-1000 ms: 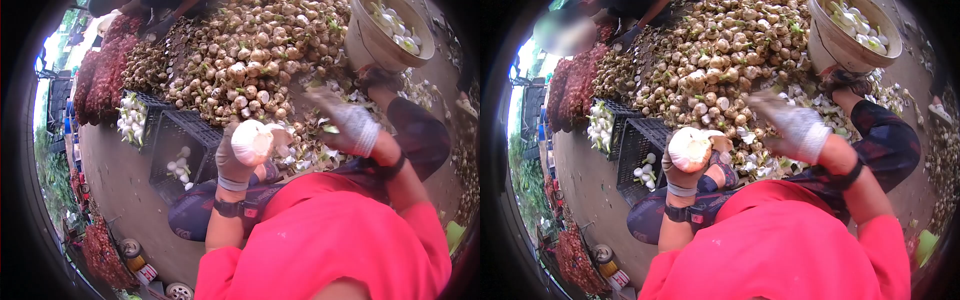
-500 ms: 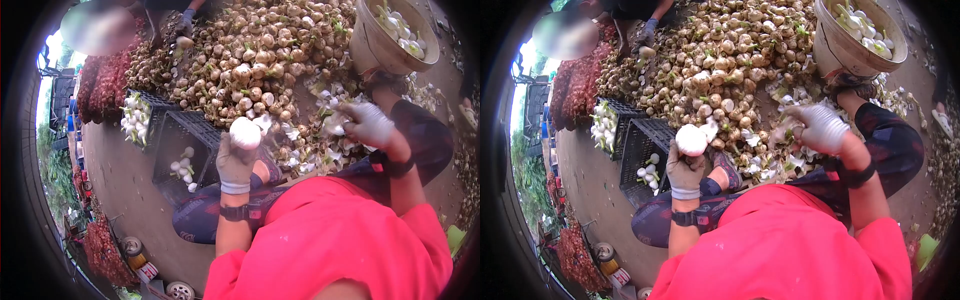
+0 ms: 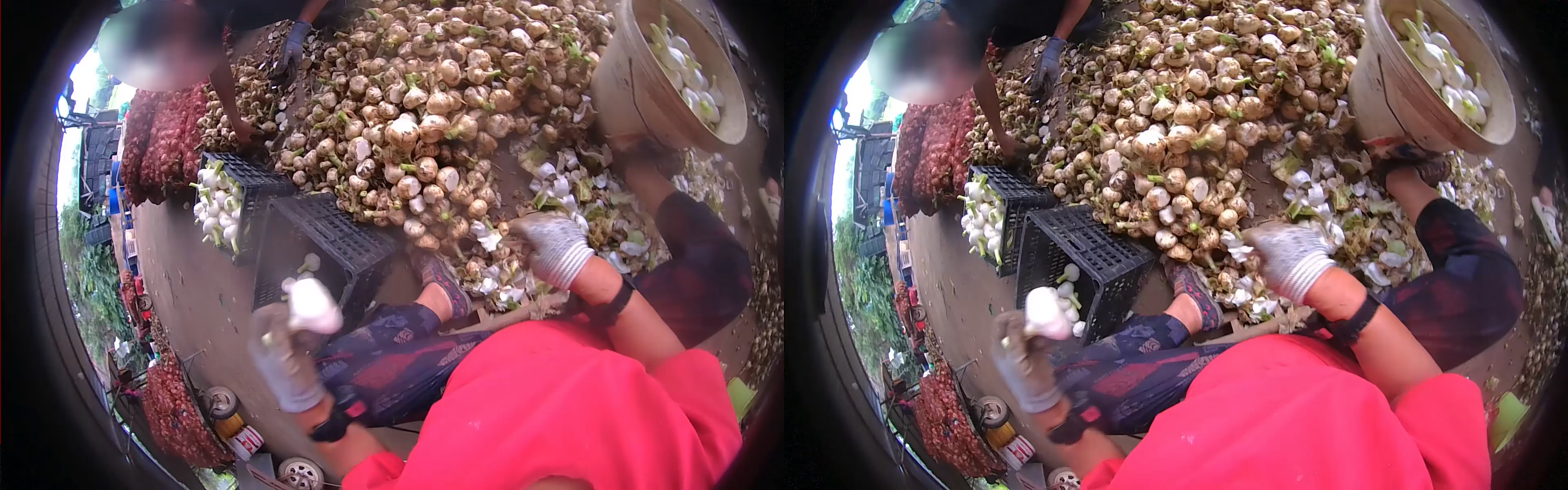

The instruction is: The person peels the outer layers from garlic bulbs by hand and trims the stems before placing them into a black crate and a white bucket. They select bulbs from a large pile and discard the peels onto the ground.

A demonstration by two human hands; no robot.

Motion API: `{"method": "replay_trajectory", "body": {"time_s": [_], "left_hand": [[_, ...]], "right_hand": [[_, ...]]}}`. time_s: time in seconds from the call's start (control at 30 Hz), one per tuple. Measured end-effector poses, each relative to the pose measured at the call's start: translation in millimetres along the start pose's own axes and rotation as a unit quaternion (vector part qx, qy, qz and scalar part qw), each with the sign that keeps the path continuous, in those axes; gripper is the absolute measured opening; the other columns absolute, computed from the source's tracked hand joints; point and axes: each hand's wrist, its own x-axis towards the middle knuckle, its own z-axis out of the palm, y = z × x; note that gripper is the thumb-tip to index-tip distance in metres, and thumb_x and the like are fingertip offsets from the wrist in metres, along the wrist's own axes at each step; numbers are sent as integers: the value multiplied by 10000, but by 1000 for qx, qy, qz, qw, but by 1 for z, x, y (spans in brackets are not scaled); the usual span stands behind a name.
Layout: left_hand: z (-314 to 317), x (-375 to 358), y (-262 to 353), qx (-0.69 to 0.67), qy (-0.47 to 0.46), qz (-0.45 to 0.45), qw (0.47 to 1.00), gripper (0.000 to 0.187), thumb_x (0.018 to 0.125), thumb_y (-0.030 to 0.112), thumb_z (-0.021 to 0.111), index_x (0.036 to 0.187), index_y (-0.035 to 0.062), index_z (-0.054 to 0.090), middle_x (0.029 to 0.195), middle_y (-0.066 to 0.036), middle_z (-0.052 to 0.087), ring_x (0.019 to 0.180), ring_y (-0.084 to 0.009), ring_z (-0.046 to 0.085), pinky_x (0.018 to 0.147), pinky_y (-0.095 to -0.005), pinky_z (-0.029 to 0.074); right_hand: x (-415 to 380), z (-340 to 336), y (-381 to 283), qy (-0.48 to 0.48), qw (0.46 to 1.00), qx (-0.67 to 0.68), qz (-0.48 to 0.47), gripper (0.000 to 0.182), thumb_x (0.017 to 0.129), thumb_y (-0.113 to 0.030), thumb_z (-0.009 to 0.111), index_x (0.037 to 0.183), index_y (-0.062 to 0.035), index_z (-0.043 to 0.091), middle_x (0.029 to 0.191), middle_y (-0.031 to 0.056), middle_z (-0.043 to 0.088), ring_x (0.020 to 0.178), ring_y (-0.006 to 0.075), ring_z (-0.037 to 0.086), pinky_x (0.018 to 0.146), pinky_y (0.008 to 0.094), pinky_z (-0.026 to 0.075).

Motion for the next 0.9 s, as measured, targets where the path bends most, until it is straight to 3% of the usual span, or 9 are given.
{"method": "replay_trajectory", "body": {"time_s": [0.1, 0.23, 0.3, 0.4, 0.5, 0.57, 0.63, 0.8, 0.9], "left_hand": [[-5, 53, -15, 407, 74, 282, 865, 491, 767, 188, 704, 1163, 9, 477, 1134, -132, 481, 1014, -223, 535, 821, -330, 472], [157, 140, -34, 306, -55, 402, 861, 744, 649, 211, 803, 1259, 3, 431, 1233, -170, 447, 1146, -307, 440, 977, -400, 370], [239, 195, -58, 453, -123, 294, 833, 956, 603, 502, 773, 1328, 27, 369, 1348, -272, 375, 1242, -405, 383, 1016, -432, 356], [289, 227, -51, 616, -215, 166, 739, 830, 651, 471, 718, 1326, 96, 414, 1304, -192, 446, 1180, -345, 479, 958, -416, 423], [275, 211, -62, 413, -101, 216, 879, 766, 669, 346, 768, 1308, 79, 441, 1223, -219, 503, 1085, -358, 536, 931, -403, 442], [247, 166, -60, 36, -85, 169, 981, 576, 741, 143, 727, 1240, 0, 479, 1236, -202, 482, 1048, -307, 547, 876, -363, 472], [203, 90, -36, -250, -185, 10, 950, 524, 810, 108, 645, 1276, 23, 421, 1238, -164, 477, 1076, -270, 527, 908, -362, 455], [154, -37, -59, -308, -252, 13, 917, 588, 834, 21, 574, 1344, 57, 284, 1251, -86, 458, 1104, -199, 488, 961, -328, 415], [143, -60, -64, -200, -204, 148, 947, 697, 762, 41, 658, 1338, 43, 266, 1235, -94, 450, 1107, -188, 471, 949, -321, 415]], "right_hand": [[5, 8, 32, 6, 991, -125, 48, 174, 668, -98, 596, 839, -73, 617, 922, 159, 619, 883, 347, 601, 710, 443, 483], [19, -3, 17, -117, 970, -96, 189, 181, 749, -201, 574, 882, -89, 625, 793, 174, 639, 766, 361, 625, 699, 469, 482], [12, 1, 14, -104, 975, -46, 189, 241, 795, -304, 564, 901, -93, 612, 739, 179, 636, 733, 370, 628, 693, 475, 483], [5, 3, 16, -6, 988, -100, 115, 264, 812, -259, 559, 956, -45, 616, 766, 191, 641, 717, 354, 639, 668, 441, 504], [5, 1, 17, 87, 962, 202, 161, 284, 819, -225, 572, 1010, -19, 618, 754, 162, 648, 652, 275, 650, 612, 374, 516], [19, -11, 1, 31, 851, 450, 268, 295, 858, -239, 576, 1021, 1, 628, 701, 52, 613, 606, 106, 582, 559, 272, 491], [35, 5, -7, 13, 775, 580, 253, 310, 893, -286, 566, 1035, -22, 642, 727, 20, 607, 596, 83, 527, 515, 242, 444], [22, 3, -63, 35, 769, 615, 167, 252, 879, -271, 576, 791, -38, 616, 608, 21, 567, 466, 82, 471, 395, 234, 346], [-3, -11, -75, -9, 806, 569, 161, 218, 886, -221, 555, 812, -21, 603, 605, 21, 554, 465, 90, 479, 393, 234, 356]]}}
